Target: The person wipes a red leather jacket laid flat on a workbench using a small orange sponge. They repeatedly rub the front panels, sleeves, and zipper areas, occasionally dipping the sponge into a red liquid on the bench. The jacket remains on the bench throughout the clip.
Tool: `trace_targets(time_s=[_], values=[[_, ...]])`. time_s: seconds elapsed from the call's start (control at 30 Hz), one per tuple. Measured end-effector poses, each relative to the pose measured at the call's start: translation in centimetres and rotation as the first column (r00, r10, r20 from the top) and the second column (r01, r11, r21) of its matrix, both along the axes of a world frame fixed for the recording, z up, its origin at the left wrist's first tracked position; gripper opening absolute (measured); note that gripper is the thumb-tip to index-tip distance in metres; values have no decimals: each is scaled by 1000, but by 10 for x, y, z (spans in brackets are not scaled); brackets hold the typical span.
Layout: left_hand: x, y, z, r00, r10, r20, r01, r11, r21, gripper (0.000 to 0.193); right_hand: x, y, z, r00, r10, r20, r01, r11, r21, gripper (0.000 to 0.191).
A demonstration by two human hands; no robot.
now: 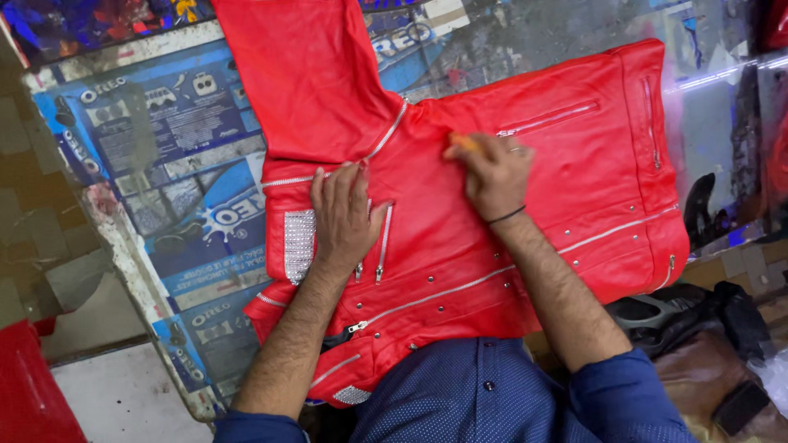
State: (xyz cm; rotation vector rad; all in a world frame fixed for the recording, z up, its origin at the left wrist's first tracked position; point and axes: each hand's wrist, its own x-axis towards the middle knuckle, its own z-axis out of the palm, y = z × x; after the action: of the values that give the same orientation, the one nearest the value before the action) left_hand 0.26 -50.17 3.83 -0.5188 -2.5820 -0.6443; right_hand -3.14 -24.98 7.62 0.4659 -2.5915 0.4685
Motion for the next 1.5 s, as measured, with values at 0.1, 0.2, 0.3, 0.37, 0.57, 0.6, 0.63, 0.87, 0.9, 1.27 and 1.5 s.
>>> trace_targets(time_s=[0.1,0.2,0.3,0.37,0.57,0.6,0.63,0.87,0.9,1.27,1.5], values=[[2,-1,0,1000,-1,31,0,1000,30,105,6,-9,1,998,56,4,-54,976,-212,29],[2,-3,7,997,3,77,-6,999,34,107,8,-17,-3,923,376,-80,-368,925,97,30],[5,-4,15,982,49,183,-48,999,-9,109,2,-24,-10,992,16,-128,-11,999,36,16],[7,-4,19,965,68,253,-69,998,-5,112,-3,-31,-16,992,128,7,-127,988,-93,21],[15,-5,20,975,89,204,-87,996,-23,115,-18,-57,-22,987,96,-130,-99,995,-18,18],[15,-6,19,973,93,213,-90,996,-22,114,-22,-59,-20,993,-43,-114,37,998,-60,13],[15,-6,19,969,98,227,-96,995,-20,114,-22,-63,-19,995,39,-91,-46,996,-82,15],[15,-8,16,967,83,242,-86,996,2,115,-27,-67,-13,989,101,-105,-108,992,-66,22],[14,-8,16,967,82,241,-84,996,-3,115,-26,-66,-13,991,76,-108,-85,993,-80,21],[30,-23,10,976,37,215,-40,999,11,127,11,-15,-1,958,280,59,-281,960,16,27],[42,-29,20,942,154,299,-159,987,-7,131,16,-51,-16,909,413,-60,-414,910,10,23]])
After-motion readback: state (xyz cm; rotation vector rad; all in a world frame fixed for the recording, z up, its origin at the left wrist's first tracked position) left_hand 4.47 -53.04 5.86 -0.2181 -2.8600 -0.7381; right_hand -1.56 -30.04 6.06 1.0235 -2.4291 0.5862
